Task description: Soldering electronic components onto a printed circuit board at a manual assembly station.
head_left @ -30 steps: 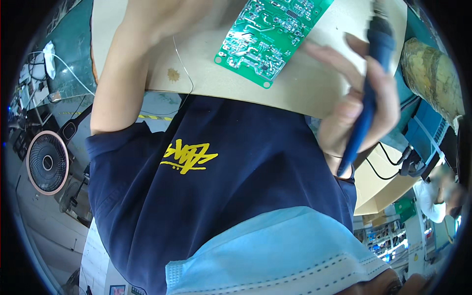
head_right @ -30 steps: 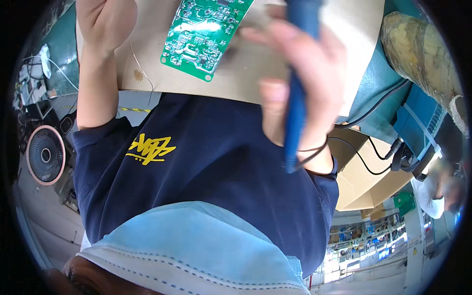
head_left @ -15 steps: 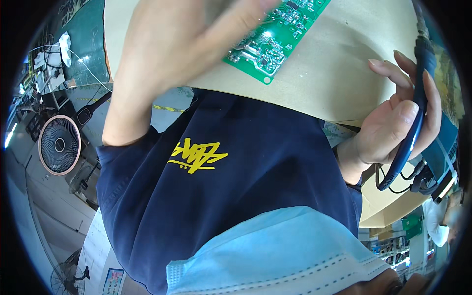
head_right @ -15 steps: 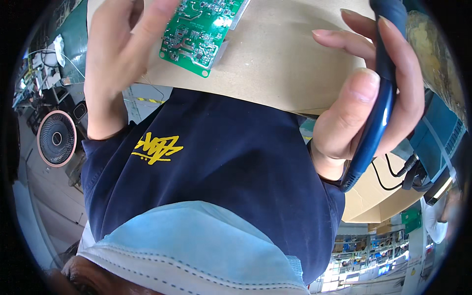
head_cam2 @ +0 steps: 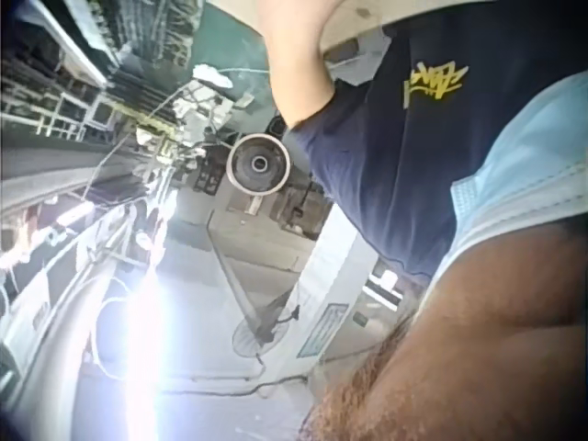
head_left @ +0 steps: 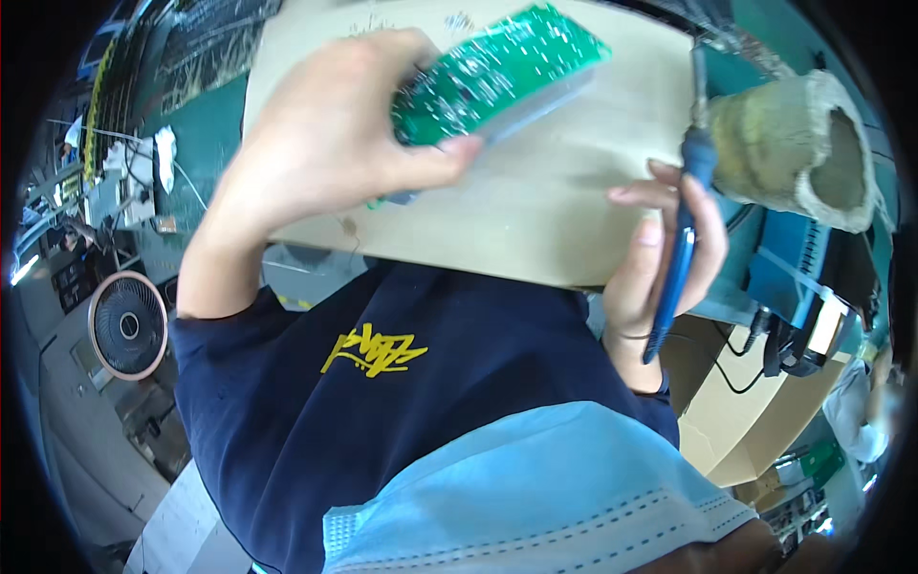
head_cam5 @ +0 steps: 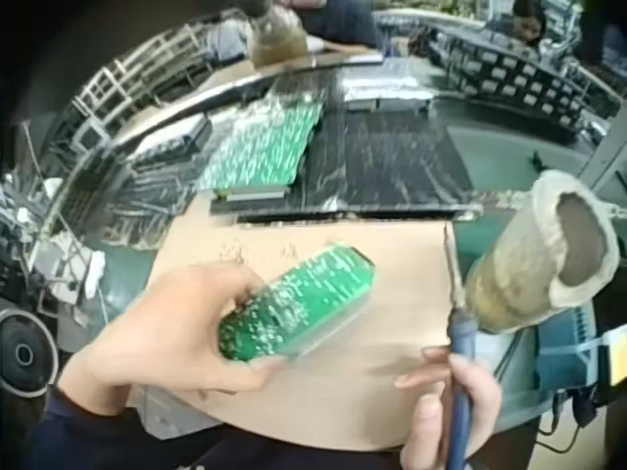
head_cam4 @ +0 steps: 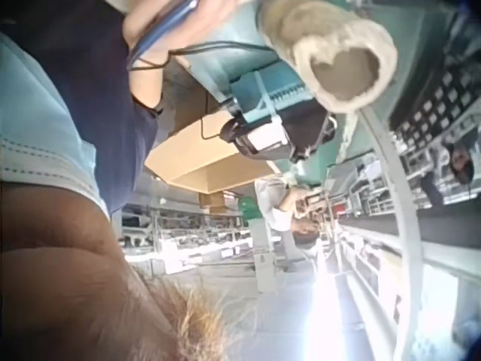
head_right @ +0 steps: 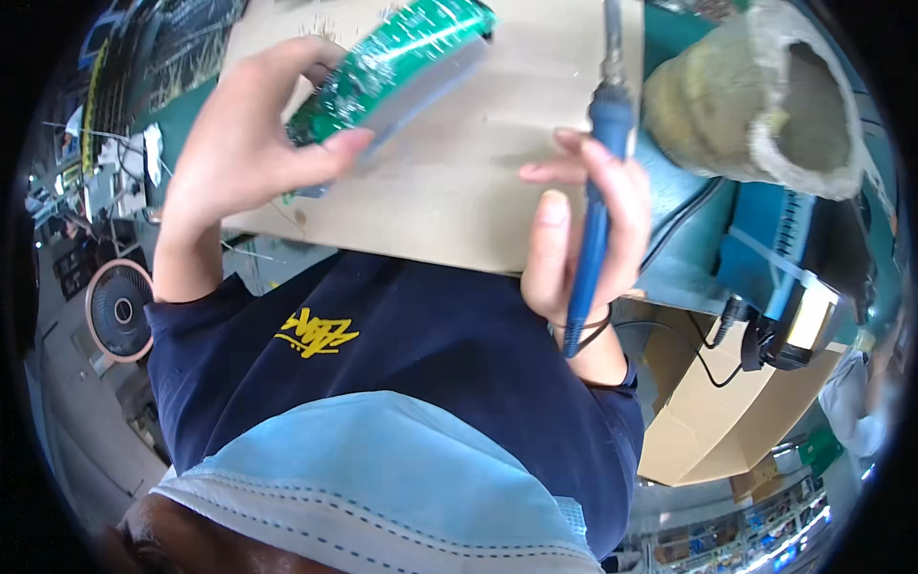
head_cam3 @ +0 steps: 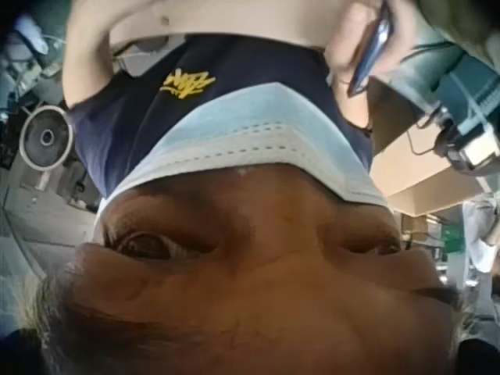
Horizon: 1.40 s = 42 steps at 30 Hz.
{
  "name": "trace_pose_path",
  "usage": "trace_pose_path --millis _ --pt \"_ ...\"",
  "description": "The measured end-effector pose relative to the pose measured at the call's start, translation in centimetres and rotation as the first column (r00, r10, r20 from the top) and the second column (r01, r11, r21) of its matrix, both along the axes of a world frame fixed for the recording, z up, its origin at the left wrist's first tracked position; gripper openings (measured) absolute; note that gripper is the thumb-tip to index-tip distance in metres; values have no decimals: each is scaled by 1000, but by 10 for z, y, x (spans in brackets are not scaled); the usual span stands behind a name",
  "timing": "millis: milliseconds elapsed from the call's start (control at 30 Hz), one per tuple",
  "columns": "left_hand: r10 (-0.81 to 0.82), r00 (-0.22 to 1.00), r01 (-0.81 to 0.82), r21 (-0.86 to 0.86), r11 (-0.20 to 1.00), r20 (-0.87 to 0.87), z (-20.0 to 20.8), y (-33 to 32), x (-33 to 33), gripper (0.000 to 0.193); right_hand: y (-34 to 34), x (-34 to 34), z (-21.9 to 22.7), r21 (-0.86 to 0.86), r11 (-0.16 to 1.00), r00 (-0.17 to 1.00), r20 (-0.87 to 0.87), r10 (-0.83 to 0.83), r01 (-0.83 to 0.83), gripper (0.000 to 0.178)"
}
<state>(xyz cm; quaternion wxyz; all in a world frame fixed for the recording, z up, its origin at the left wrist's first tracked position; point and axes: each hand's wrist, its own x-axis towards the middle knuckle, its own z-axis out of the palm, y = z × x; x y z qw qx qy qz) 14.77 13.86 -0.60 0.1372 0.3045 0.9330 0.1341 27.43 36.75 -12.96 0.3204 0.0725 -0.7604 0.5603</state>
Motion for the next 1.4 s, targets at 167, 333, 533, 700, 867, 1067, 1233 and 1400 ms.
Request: trace_pose_path --millis 167,333,533,700,867,1067,1233,1400 --pt "-79 982 102 133 986 -169 65 36 -78 52 -2 -7 20 42 999 999 -43 -12 14 39" --pt "-223 901 165 -182 969 -371 36 97 -182 55 2 -9 24 78 997 1000 -10 0 1 40" --pt "-337 817 239 -257 936 -468 -22 148 -255 52 7 -10 25 50 999 1000 12 -14 14 41" --pt "-336 782 196 -305 932 -525 -33 165 -272 42 10 -10 19 38 999 1000 16 11 -12 42" --pt "-287 902 107 -477 872 -323 -36 199 -311 38 11 -5 21 -3 1000 999 48 22 -22 42" --pt "-117 803 -79 -298 951 -585 -51 204 -349 41 9 -9 25 -14 999 994 102 46 -45 38" --pt "35 800 -111 -91 990 -599 -29 179 -331 39 7 -12 21 -79 993 989 115 93 -84 33" --pt "-165 859 -42 -388 921 -485 39 113 -326 29 -1 -9 18 -80 996 992 117 44 -35 28"
